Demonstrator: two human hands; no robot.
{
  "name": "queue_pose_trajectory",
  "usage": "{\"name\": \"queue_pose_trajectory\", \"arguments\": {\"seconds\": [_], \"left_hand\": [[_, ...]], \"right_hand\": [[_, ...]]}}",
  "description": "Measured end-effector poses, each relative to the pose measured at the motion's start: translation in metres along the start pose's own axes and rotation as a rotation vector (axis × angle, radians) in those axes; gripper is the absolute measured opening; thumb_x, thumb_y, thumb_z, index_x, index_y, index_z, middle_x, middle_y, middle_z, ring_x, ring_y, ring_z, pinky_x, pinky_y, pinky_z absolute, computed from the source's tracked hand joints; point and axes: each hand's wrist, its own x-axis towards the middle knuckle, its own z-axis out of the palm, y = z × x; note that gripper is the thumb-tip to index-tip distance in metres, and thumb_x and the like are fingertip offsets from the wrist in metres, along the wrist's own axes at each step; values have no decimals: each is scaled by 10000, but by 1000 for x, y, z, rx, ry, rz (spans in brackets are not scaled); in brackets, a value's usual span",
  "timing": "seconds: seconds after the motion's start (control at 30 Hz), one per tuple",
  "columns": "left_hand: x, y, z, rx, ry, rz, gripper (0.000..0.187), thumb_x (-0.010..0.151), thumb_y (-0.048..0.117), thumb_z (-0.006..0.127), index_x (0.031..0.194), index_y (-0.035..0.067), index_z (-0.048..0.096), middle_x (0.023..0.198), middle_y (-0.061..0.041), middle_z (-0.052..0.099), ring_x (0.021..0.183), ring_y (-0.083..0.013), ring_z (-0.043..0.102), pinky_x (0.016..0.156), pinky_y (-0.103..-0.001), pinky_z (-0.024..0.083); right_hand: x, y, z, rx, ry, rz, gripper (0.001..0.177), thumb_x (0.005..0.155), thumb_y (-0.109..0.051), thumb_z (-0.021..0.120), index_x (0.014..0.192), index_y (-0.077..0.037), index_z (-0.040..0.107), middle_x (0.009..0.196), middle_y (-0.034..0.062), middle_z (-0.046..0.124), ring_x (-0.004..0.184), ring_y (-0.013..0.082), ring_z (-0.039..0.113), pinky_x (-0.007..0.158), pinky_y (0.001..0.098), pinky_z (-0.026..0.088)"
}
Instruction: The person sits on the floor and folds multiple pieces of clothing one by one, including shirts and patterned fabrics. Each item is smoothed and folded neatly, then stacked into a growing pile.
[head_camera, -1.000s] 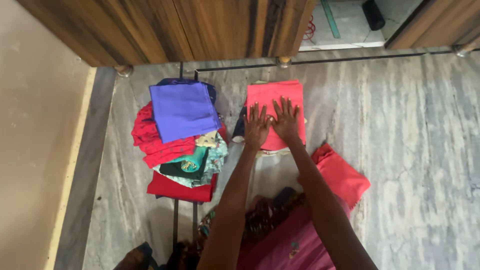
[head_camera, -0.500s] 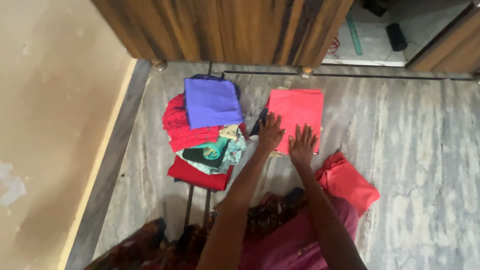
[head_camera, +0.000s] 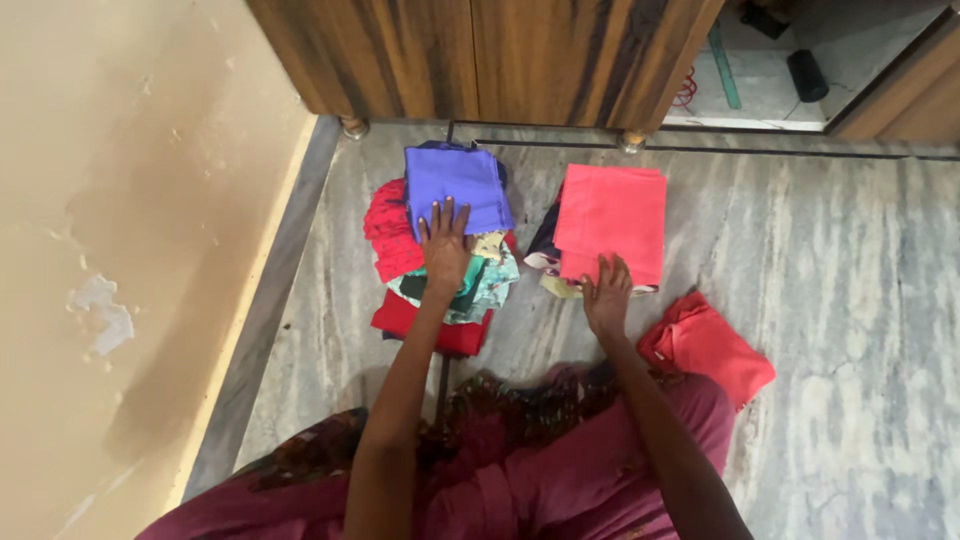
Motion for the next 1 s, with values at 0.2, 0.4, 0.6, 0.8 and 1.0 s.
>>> {"name": "queue_pose_trajectory", "arguments": {"seconds": [0.2, 0.4, 0.6, 0.8, 1.0], "left_hand": [[-21, 2, 11, -127, 82, -14, 434, 947, 228, 665, 1380, 195, 649, 1541, -115, 504, 1485, -368, 368, 1218, -608, 205], [-24, 16, 2, -178, 76, 79, 434, 907, 188, 684, 1341, 203, 679, 1468, -57, 593, 1470, -310, 427, 1242, -590, 194], [-22, 56, 1, -235, -3, 143, 417, 900, 178, 712, 1316, 180, 679, 1478, -48, 585, 1492, -285, 437, 1276, -583, 203], [-32, 73, 19, -535, 234, -54, 787, 865, 265, 721, 1566, 93, 408, 1622, -244, 374, 1532, -419, 299, 1260, -574, 221], [-20, 94, 77, -1553, 44, -791, 815, 928, 377, 768, 1547, 63, 340, 1575, -254, 361, 1457, -390, 366, 1182, -549, 312]], "right_hand": [[29, -43, 42, 967, -20, 390, 610, 1041, -410, 658, 1478, -18, 492, 1529, 244, 478, 1376, 362, 495, 1106, 458, 436], [85, -94, 90, 1656, -417, 945, 605, 988, -560, 618, 1403, -148, 462, 1242, 99, 571, 1091, 306, 634, 880, 489, 578], [110, -81, 89, 1781, -477, 864, 332, 907, -98, 711, 1220, -95, 600, 1062, 90, 691, 872, 303, 698, 717, 407, 612], [111, -41, 31, 1750, -282, 732, 426, 890, 124, 620, 1275, -54, 590, 1121, 95, 687, 985, 262, 704, 805, 429, 623], [124, -38, -34, 1844, -208, 655, 515, 859, 129, 578, 1334, -69, 560, 1150, 71, 693, 1062, 221, 716, 954, 406, 621]]}}
